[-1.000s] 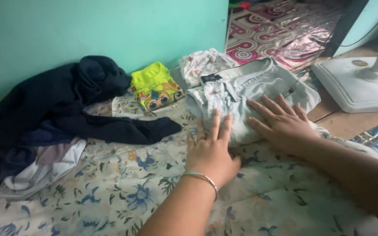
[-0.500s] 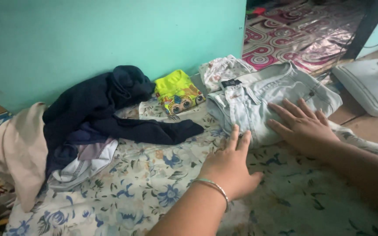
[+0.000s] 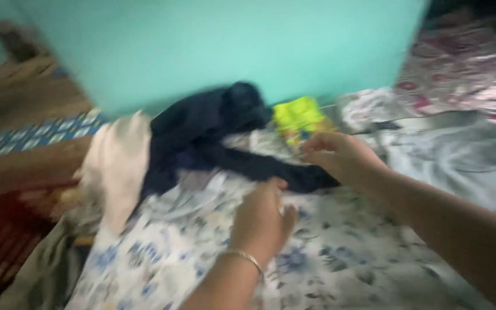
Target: Folding various garments including jeans and t-shirts on a bed and organizing them into a laundry basket.
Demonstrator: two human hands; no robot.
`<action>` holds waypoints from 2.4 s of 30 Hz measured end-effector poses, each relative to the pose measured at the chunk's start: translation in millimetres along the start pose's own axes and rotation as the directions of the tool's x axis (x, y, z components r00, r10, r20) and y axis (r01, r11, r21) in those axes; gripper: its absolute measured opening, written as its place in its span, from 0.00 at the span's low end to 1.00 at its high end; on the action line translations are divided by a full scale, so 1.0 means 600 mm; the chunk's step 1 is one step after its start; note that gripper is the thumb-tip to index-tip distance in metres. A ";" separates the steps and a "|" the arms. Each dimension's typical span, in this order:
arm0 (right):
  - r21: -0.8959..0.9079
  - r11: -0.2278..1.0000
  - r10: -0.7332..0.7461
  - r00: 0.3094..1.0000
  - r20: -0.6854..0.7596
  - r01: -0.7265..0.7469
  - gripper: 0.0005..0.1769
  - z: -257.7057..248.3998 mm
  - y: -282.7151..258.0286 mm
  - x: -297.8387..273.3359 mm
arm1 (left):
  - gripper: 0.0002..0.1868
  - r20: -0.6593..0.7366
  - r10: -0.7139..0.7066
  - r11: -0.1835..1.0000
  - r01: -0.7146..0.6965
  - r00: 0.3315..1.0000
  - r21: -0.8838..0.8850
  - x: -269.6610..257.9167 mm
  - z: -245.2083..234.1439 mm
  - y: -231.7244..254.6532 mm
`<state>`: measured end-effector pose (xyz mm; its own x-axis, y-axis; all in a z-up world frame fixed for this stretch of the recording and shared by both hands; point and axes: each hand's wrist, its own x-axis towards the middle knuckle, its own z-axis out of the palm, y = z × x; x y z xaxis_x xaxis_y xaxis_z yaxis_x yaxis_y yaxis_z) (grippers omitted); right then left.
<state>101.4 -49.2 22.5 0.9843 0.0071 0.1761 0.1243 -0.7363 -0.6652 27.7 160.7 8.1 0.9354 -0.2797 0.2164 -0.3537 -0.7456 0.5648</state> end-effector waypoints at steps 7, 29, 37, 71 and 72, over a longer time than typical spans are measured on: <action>0.164 0.986 -0.035 0.945 0.324 -0.019 0.17 0.172 -0.145 -0.007 | 0.25 -0.366 -0.364 0.854 0.464 0.856 0.236 -0.056 -0.098 -0.177; 0.520 0.766 -0.006 0.805 0.594 -0.378 0.27 0.218 -0.128 0.016 | 0.27 -0.626 -0.603 0.760 0.596 0.495 -0.260 0.050 -0.129 -0.335; 0.321 0.946 -0.099 0.979 0.178 0.038 0.29 0.225 -0.187 0.019 | 0.14 -0.545 -0.524 0.757 0.065 0.654 -0.650 0.039 -0.179 -0.292; 0.853 0.515 0.346 0.930 -0.122 -0.080 0.23 -0.227 -0.186 0.027 | 0.14 -0.602 0.350 0.871 -0.012 0.717 0.492 0.138 -0.331 -0.024; 0.865 0.501 0.253 0.948 -0.193 0.042 0.23 -0.248 -0.168 0.037 | 0.14 -0.636 0.412 0.864 -0.058 0.652 0.500 0.147 -0.342 -0.003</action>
<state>92.3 -75.6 201.4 0.9406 -0.3097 0.1387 0.2118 0.2166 -0.9530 110.1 261.2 189.6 0.4625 -0.1044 0.8804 -0.3580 -0.9305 0.0778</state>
